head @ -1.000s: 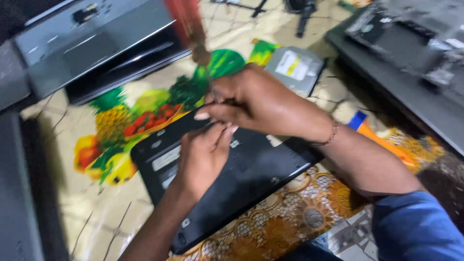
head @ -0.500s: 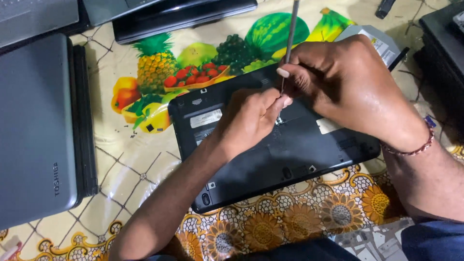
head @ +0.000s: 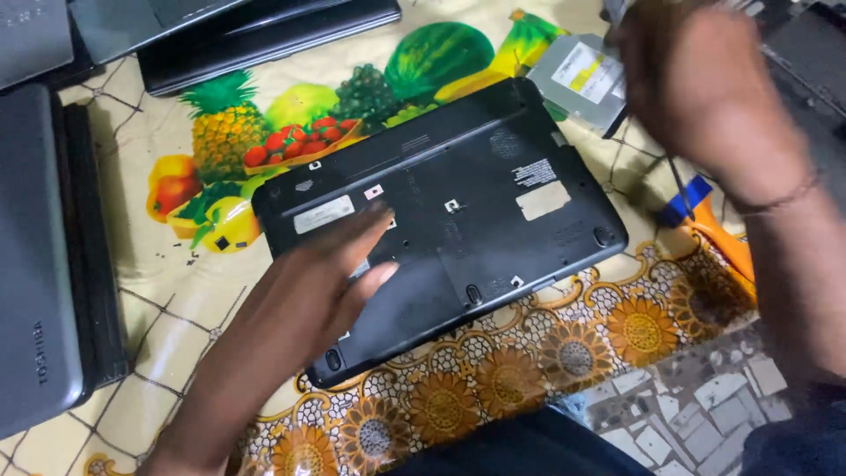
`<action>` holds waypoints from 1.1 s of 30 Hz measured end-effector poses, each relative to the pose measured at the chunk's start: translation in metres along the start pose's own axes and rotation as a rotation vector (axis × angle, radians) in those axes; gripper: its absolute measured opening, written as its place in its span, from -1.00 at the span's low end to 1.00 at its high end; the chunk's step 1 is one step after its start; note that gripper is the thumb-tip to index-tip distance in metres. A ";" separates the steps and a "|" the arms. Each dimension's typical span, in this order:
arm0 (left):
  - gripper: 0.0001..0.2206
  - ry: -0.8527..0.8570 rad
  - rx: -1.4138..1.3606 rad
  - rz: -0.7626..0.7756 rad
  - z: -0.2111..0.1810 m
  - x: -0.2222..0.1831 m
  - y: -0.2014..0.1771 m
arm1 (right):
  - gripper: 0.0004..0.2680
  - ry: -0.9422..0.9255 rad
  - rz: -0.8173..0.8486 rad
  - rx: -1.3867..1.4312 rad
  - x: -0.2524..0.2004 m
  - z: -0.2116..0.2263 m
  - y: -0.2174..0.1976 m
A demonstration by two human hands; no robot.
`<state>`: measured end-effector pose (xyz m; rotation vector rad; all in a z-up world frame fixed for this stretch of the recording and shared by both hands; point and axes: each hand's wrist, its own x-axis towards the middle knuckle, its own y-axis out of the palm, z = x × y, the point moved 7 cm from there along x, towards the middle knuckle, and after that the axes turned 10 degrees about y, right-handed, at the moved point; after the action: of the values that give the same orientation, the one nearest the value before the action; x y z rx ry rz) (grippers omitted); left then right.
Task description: Unscrewing and removing the back panel of a laptop to access internal components.
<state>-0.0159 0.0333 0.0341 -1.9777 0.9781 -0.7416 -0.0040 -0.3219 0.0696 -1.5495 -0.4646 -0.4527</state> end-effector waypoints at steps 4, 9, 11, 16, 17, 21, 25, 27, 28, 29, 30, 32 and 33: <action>-0.57 0.039 0.017 -0.079 -0.020 -0.057 0.001 | -0.76 0.360 0.603 -0.166 -0.017 0.000 0.062; -0.55 0.047 0.129 -0.046 -0.027 -0.116 0.039 | -0.65 0.490 0.829 -0.135 -0.034 0.011 0.072; -0.53 -0.021 0.119 -0.124 -0.024 -0.138 0.045 | -0.62 0.568 0.934 -0.145 -0.039 0.015 0.068; -0.60 -0.337 0.037 -0.509 -0.044 -0.156 0.047 | -0.78 0.051 0.412 -0.017 -0.044 0.087 0.032; -0.54 -0.436 0.013 -0.597 -0.045 -0.161 0.049 | -0.84 -0.075 0.335 0.342 -0.045 0.121 0.008; -0.51 -0.482 0.058 -0.607 -0.027 -0.169 0.066 | -0.53 -0.351 0.341 0.303 -0.072 0.175 0.017; -0.46 -0.536 0.029 -0.601 -0.016 -0.173 0.073 | -0.46 -0.484 0.492 0.392 -0.090 0.200 0.014; -0.45 -0.561 0.050 -0.605 -0.016 -0.171 0.071 | -0.42 -0.551 0.527 0.405 -0.092 0.187 0.021; -0.49 -0.564 0.042 -0.610 -0.017 -0.170 0.067 | -0.47 -0.453 0.518 0.323 -0.085 0.166 0.033; -0.52 -0.568 0.035 -0.616 -0.018 -0.169 0.063 | -0.52 -0.356 0.506 0.241 -0.078 0.144 0.045; -0.52 -0.576 0.034 -0.616 -0.015 -0.168 0.063 | -0.52 -0.362 0.511 0.245 -0.071 0.128 0.055; -0.58 -0.571 -0.032 -0.675 -0.010 -0.169 0.061 | -0.50 -0.255 0.304 -0.028 -0.047 0.089 0.073; -0.58 -0.588 -0.029 -0.681 -0.002 -0.174 0.067 | -0.50 -0.270 0.307 -0.018 -0.037 0.094 0.072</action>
<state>-0.1349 0.1514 -0.0474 -2.3684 -0.0452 -0.4297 0.0051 -0.2304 -0.0138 -1.6736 -0.4193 -0.0104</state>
